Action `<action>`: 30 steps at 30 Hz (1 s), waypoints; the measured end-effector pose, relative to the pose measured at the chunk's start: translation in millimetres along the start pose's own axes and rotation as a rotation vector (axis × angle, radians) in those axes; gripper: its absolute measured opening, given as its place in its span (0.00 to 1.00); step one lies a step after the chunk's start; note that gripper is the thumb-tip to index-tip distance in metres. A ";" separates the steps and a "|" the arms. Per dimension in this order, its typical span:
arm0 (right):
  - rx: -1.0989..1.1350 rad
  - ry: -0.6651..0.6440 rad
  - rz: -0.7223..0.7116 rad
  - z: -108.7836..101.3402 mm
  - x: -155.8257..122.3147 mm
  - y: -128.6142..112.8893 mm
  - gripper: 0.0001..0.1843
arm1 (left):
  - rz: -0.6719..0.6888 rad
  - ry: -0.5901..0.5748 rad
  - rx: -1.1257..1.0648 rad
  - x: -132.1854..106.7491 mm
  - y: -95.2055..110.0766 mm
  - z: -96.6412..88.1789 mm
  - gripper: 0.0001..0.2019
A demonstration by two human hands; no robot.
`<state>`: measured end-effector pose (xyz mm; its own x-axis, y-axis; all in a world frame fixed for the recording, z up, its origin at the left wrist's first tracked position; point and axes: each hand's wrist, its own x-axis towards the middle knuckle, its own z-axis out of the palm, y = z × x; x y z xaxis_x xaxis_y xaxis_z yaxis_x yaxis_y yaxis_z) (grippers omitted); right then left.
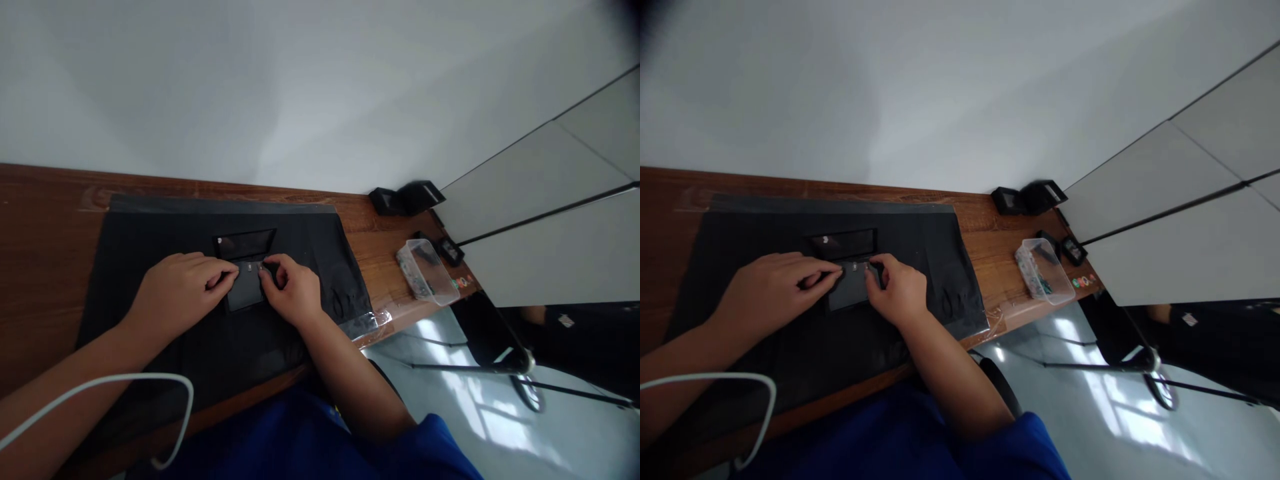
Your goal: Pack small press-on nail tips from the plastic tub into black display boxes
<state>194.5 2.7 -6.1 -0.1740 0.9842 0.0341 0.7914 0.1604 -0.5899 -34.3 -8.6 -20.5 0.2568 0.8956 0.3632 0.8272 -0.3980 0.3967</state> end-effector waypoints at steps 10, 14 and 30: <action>-0.010 0.014 -0.085 2.6 -0.2 3.0 0.17 | 0.165 -0.044 -0.036 1.6 8.6 -2.3 0.20; -0.008 0.008 -0.078 1.7 0.3 2.9 0.16 | 0.107 0.000 -0.088 -0.3 6.9 -4.4 0.18; -0.002 -0.016 -0.069 -0.8 0.7 2.8 0.16 | -0.105 -0.091 -0.088 -4.3 -7.6 -10.1 0.18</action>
<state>197.0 3.9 -7.0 -0.2375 0.9694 0.0613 0.7781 0.2277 -0.5854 -46.7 -11.4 -16.6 0.2186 0.9460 0.2393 0.8060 -0.3133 0.5023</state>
